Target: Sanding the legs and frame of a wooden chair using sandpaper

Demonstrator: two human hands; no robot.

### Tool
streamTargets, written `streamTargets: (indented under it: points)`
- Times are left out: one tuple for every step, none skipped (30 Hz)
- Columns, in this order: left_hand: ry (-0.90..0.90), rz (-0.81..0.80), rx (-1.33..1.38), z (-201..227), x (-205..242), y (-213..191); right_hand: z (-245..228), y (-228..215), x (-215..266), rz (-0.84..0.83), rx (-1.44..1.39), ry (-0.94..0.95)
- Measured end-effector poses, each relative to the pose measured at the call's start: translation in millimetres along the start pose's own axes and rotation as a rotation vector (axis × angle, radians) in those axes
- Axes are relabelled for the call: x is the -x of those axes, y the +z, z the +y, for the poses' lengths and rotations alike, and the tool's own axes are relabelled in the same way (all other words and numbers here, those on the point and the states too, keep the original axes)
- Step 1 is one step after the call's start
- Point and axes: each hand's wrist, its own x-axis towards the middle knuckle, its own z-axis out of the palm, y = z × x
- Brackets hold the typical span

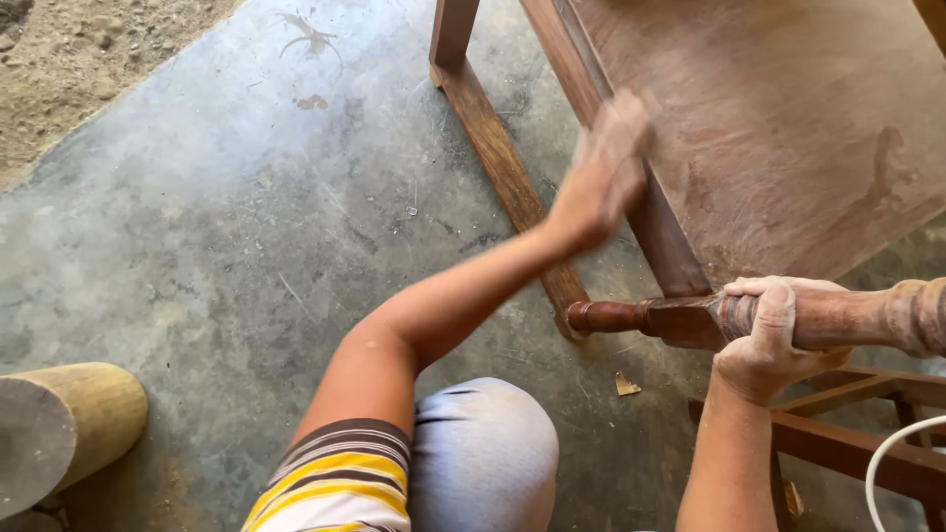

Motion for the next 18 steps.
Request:
streamTargets:
  points:
    - [-0.033, 0.2, 0.019, -27, -22, -7, -2, 1, 1, -0.004, 0.004, 0.004]
    - [-0.066, 0.406, 0.041, -54, -44, -12, -5, 1, 0, -0.012, 0.008, 0.004]
    - [-0.067, 0.409, 0.039, -68, -55, -19, 0, -1, -2, -0.014, 0.007, 0.002]
    - [-0.175, 0.464, -0.036, -82, -62, -26, 3, -3, -1, -0.017, 0.039, -0.009]
    - [-0.281, 0.519, -0.111, -95, -69, -33, 7, -5, 0, -0.02, 0.07, -0.02]
    - [-0.283, 0.518, -0.113, -72, -62, -26, 2, -2, 1, -0.021, 0.07, -0.018]
    - [-0.186, 0.536, -0.08, -48, -56, -20, -2, 0, 2, -0.017, 0.025, -0.005]
    - [-0.08, 0.56, -0.047, -24, -54, -15, -6, 4, 0, -0.009, -0.023, 0.0]
    - [-0.072, 0.563, -0.049, -8, -36, -5, -8, 3, 0, -0.006, -0.027, -0.007]
    - [-0.061, 0.475, -0.026, 7, -18, 5, -10, 4, 0, -0.006, -0.015, 0.011]
    - [-0.049, 0.386, -0.003, 21, 0, 15, -10, 5, 1, -0.006, -0.003, 0.028]
    - [-0.047, 0.39, -0.007, 8, -16, 8, -3, 2, 1, -0.008, -0.008, 0.024]
    - [-0.053, 0.453, 0.016, -6, -33, 2, 6, -1, 1, -0.004, 0.008, 0.0]
    - [-0.068, 0.511, 0.043, -19, -46, -3, 14, -6, 4, -0.002, 0.029, -0.017]
    - [-0.073, 0.511, 0.041, -41, -69, -15, 8, -2, 1, -0.006, 0.029, -0.013]
    - [-0.145, 0.582, 0.098, -62, -89, -24, 0, -1, 0, -0.042, 0.049, -0.018]
    - [-0.217, 0.653, 0.153, -84, -108, -33, -8, 0, -1, -0.079, 0.069, -0.022]
    - [-0.212, 0.653, 0.148, -86, -110, -36, -8, 2, -1, -0.076, 0.063, -0.024]
